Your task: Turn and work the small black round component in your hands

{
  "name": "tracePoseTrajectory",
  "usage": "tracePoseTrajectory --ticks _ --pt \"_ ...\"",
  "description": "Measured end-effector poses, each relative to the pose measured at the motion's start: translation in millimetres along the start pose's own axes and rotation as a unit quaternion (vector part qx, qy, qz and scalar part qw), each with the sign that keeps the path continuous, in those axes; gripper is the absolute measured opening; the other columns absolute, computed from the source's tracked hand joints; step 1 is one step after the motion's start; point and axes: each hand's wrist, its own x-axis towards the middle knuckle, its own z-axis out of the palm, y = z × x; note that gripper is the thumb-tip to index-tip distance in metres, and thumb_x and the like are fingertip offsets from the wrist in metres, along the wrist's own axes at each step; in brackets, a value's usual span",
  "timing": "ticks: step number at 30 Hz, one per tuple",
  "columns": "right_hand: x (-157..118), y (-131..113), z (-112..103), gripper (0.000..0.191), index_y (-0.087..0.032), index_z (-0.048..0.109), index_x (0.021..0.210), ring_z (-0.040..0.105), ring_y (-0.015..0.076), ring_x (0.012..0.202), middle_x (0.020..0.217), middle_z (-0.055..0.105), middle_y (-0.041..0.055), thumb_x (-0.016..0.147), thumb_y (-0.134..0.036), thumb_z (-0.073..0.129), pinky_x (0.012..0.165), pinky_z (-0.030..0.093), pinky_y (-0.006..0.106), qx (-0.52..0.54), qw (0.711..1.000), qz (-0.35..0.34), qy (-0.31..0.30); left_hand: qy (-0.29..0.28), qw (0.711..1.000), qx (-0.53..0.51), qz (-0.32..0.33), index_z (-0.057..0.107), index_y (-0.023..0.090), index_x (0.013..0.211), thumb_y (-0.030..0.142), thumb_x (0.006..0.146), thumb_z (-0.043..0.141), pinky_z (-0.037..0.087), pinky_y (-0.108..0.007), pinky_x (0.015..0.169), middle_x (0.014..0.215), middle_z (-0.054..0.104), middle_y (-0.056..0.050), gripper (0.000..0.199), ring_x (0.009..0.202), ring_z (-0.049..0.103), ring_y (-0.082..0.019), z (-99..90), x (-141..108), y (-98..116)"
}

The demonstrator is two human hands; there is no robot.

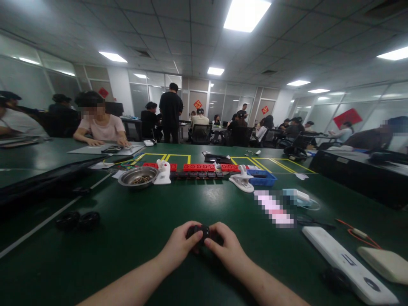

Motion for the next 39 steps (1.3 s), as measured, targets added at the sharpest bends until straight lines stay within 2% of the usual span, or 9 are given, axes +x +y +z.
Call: tracePoseTrajectory --ticks 4,8,13,17,23,27,32,35,39 --pt "-1.2 -0.9 2.2 0.029 -0.017 0.053 0.094 0.047 0.0166 0.085 0.089 0.052 0.0037 0.067 -0.019 0.062 0.076 0.038 0.028 0.041 0.999 0.006 -0.005 0.007 0.999 0.010 -0.033 0.047 0.011 0.095 0.050 0.071 0.048 0.032 -0.017 0.036 0.076 0.057 -0.005 0.045 0.036 0.046 -0.005 -2.1 4.1 -2.1" --pt "-1.9 0.6 4.0 0.032 -0.018 0.051 0.099 0.047 0.0175 0.086 0.092 0.052 0.0044 0.070 -0.027 0.060 0.076 0.038 0.029 0.029 0.999 0.014 -0.009 0.019 0.998 0.033 -0.047 0.049 0.011 0.094 0.050 0.069 0.049 0.029 -0.016 0.033 0.072 0.056 -0.004 0.046 0.034 0.041 -0.004 -0.4 2.9 2.5" --pt "-0.9 2.9 2.9 0.029 -0.017 0.054 0.087 0.047 0.0160 0.078 0.082 0.053 0.0039 0.084 -0.041 0.038 0.070 0.038 0.028 0.002 1.000 0.019 -0.007 0.022 0.998 0.055 -0.010 0.051 0.014 0.096 0.045 0.068 0.055 0.040 -0.019 0.043 0.081 0.054 -0.004 0.042 0.048 0.047 -0.007 1.6 -2.3 6.3" --pt "1.0 4.5 2.0 0.030 -0.015 0.056 0.076 0.047 0.0146 0.071 0.074 0.052 0.0029 0.083 -0.039 0.040 0.065 0.037 0.026 -0.011 0.999 0.034 -0.017 0.030 0.996 0.077 0.025 0.052 0.016 0.095 0.040 0.068 0.057 0.045 -0.021 0.054 0.086 0.055 -0.005 0.037 0.065 0.053 -0.012 1.1 -3.8 4.7" --pt "-0.6 -1.5 0.3 0.018 -0.016 0.057 0.088 0.049 0.0147 0.073 0.074 0.053 0.0021 0.073 -0.027 0.056 0.068 0.039 0.026 0.026 1.000 0.006 0.014 0.002 0.999 0.033 -0.011 0.048 0.012 0.097 0.049 0.070 0.049 0.030 -0.016 0.033 0.073 0.056 -0.003 0.045 0.035 0.044 -0.005 0.1 -0.7 -2.1" --pt "-2.5 -4.2 1.7 0.027 -0.018 0.055 0.097 0.050 0.0157 0.075 0.075 0.053 0.0021 0.071 -0.024 0.059 0.070 0.039 0.028 0.028 0.999 0.009 0.016 0.001 1.000 0.012 -0.022 0.048 0.012 0.094 0.050 0.069 0.049 0.028 -0.015 0.032 0.071 0.057 -0.004 0.046 0.033 0.043 -0.004 -1.1 2.4 -4.9" --pt "-2.4 -1.3 3.4 0.025 -0.018 0.052 0.099 0.048 0.0153 0.075 0.079 0.053 0.0027 0.077 -0.032 0.050 0.068 0.038 0.026 0.028 0.999 0.022 0.005 0.021 0.999 0.032 -0.034 0.049 0.012 0.094 0.045 0.070 0.051 0.031 -0.016 0.034 0.068 0.056 -0.002 0.041 0.034 0.043 -0.004 0.3 2.5 -1.8" --pt "-0.6 1.0 3.4 0.028 -0.017 0.053 0.092 0.047 0.0146 0.074 0.079 0.053 0.0031 0.084 -0.039 0.038 0.066 0.037 0.025 0.020 1.000 0.023 0.002 0.019 0.998 0.052 -0.028 0.051 0.013 0.094 0.040 0.069 0.054 0.035 -0.017 0.038 0.069 0.054 -0.001 0.037 0.039 0.044 -0.005 2.1 0.7 2.1" --pt "1.4 2.4 3.7 0.039 -0.015 0.053 0.068 0.045 0.0134 0.067 0.068 0.051 0.0020 0.085 -0.044 0.033 0.062 0.034 0.024 -0.029 0.999 0.029 -0.013 0.035 0.998 0.043 -0.013 0.052 0.014 0.094 0.038 0.068 0.055 0.042 -0.021 0.046 0.078 0.053 -0.002 0.035 0.050 0.048 -0.007 2.8 -0.7 4.5"
